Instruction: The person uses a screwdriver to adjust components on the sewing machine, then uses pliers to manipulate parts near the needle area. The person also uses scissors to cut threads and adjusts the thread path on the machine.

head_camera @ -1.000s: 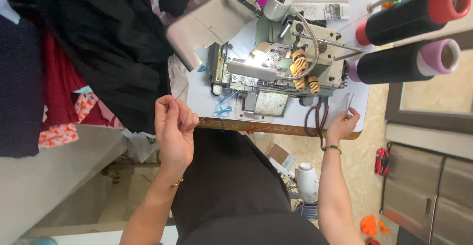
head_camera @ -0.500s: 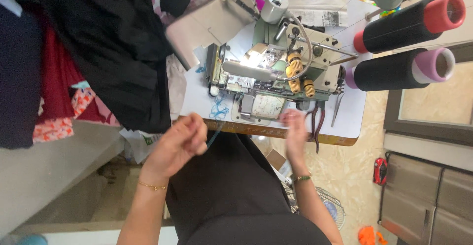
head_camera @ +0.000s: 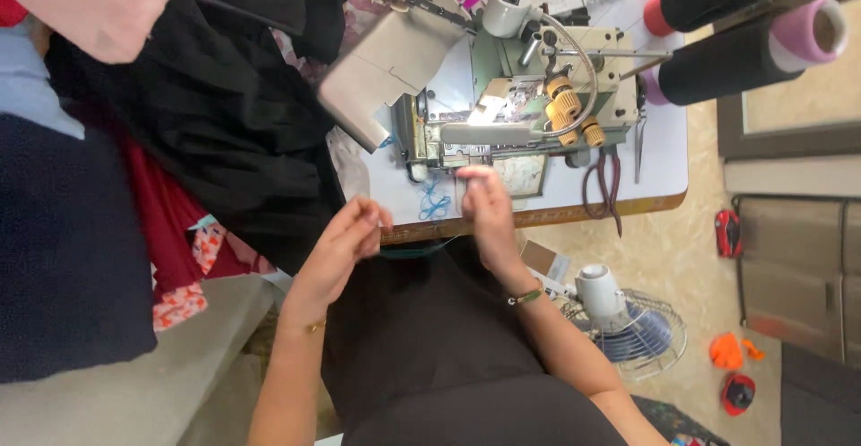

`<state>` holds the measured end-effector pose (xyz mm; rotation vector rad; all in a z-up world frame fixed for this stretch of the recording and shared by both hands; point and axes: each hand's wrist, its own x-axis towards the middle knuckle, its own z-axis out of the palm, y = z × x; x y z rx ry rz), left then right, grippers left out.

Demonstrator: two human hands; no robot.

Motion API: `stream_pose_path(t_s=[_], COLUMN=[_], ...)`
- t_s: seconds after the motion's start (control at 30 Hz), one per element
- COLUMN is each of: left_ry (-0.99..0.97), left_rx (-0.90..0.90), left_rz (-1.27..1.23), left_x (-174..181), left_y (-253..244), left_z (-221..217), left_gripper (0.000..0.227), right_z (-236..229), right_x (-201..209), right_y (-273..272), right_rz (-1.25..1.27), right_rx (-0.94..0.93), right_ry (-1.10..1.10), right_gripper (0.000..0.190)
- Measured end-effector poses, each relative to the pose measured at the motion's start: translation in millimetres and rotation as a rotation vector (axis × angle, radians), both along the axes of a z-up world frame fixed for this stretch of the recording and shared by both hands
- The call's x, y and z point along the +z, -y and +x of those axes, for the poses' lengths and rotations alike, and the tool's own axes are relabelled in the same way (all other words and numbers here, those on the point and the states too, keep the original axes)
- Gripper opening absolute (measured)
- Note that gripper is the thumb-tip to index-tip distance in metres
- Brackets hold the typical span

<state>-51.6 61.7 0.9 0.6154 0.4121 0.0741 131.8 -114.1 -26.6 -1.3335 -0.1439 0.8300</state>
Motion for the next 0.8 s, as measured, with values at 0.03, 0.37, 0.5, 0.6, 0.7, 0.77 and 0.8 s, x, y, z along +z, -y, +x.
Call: stream_pose_path(t_s=[0.03,0.37,0.5,0.6,0.7,0.77,0.8], left_ry=[0.002,0.032,0.103,0.132,0.050,0.008,-0.037], left_rx=[-0.014,-0.191,-0.004,0.099,0.160,0.131,0.097], left_rz=[-0.002,0.270,0.038,0.020,0.303,0.535,0.767], left_x=[-6,-23,-67,-69,-39,-27,-22], left_y=[-2,20,46,59,54,60,64], left_z=[9,87,88,81,74,68,63], left_gripper=[0.015,0.018,0.011,0.014,0.015,0.016,0.016], right_z=[-8,-48,-54,-48,-27,-13,-8], right_x=[3,16,17,8,6,6,6], right_y=[-2,2,13,27,21,13,10], right_rz=[-0.002,-0.276,-0.451,-0.465,-0.292,-0.302,-0.311], right_rx=[-0.014,0.275,0.473,0.511,0.210,0.145,0.077], right_ry=[0.002,0.510,0.473,0.439,0.506,0.351,0.195], right_gripper=[0.021,0.014,0.015,0.017,0.020,0.026,0.031])
